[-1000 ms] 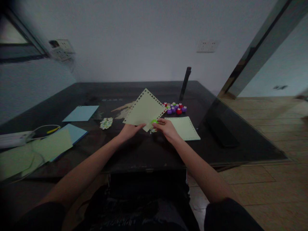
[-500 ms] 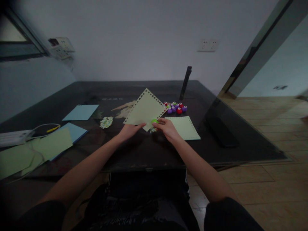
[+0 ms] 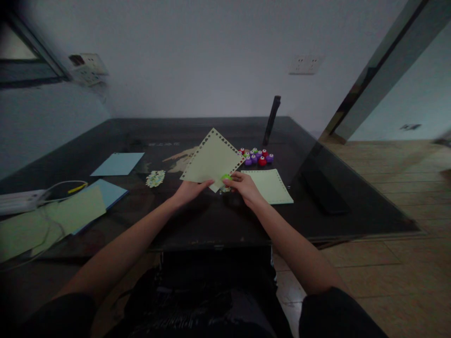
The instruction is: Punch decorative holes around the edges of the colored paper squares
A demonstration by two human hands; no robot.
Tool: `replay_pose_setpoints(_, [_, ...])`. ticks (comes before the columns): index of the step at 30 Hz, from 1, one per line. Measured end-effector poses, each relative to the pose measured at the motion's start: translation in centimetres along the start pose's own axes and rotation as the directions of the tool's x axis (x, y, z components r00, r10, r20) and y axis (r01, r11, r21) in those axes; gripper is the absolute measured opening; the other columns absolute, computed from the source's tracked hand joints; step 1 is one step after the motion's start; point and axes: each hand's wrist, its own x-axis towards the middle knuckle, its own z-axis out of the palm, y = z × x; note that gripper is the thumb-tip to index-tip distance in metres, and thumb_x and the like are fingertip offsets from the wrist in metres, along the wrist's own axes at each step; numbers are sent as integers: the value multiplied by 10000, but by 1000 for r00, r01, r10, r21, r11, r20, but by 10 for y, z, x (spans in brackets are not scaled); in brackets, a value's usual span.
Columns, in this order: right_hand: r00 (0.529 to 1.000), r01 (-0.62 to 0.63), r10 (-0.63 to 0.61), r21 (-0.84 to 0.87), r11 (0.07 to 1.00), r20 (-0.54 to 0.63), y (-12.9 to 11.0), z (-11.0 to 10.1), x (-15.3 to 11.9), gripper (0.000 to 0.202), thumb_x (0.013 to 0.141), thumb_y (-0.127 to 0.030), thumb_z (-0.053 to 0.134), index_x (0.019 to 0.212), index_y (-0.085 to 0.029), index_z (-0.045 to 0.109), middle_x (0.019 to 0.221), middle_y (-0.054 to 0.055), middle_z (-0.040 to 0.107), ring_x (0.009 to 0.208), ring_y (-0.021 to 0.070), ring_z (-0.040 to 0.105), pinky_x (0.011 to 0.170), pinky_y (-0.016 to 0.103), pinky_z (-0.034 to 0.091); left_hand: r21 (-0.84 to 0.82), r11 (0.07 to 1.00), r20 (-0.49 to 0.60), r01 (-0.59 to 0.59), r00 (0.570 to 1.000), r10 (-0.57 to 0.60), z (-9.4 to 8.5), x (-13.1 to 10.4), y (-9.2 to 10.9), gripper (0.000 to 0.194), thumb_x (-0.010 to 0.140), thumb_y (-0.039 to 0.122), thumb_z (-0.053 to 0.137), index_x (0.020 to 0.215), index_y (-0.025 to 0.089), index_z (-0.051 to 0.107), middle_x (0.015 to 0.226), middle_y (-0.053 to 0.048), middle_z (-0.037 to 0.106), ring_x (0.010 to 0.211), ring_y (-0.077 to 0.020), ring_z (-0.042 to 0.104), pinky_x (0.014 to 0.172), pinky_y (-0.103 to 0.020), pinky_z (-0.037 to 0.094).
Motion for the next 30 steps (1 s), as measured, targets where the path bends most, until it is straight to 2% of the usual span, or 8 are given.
replay_pose_setpoints(7, [1000,25,-25,-8,1000,14,-1,0,-1,253,567,-308,781,741,-182,646,734,15,636,653,127,547,524,248,340,6,1000,7,-29,1000,29,1,-1,-2,377,772,241,611,1136,143,589,1206,-104,614,1179,-218,519,1054,-379,351])
replay_pose_setpoints(15, [1000,18,-18,2,1000,9,2,-1,0,292,550,-316,789,763,-172,649,774,23,650,674,134,557,565,261,374,22,1000,22,-2,1000,1,0,-1,-1,390,777,253,607,1154,159,579,1213,-89,611,1224,-215,478,1069,-370,326])
replay_pose_setpoints(30, [999,33,-33,2,999,18,2,0,0,257,554,-311,773,735,-182,644,764,25,658,668,138,557,584,272,391,26,999,30,23,999,-24,1,-1,2,385,777,227,603,1156,162,578,1102,-93,665,1134,-226,550,1023,-400,377])
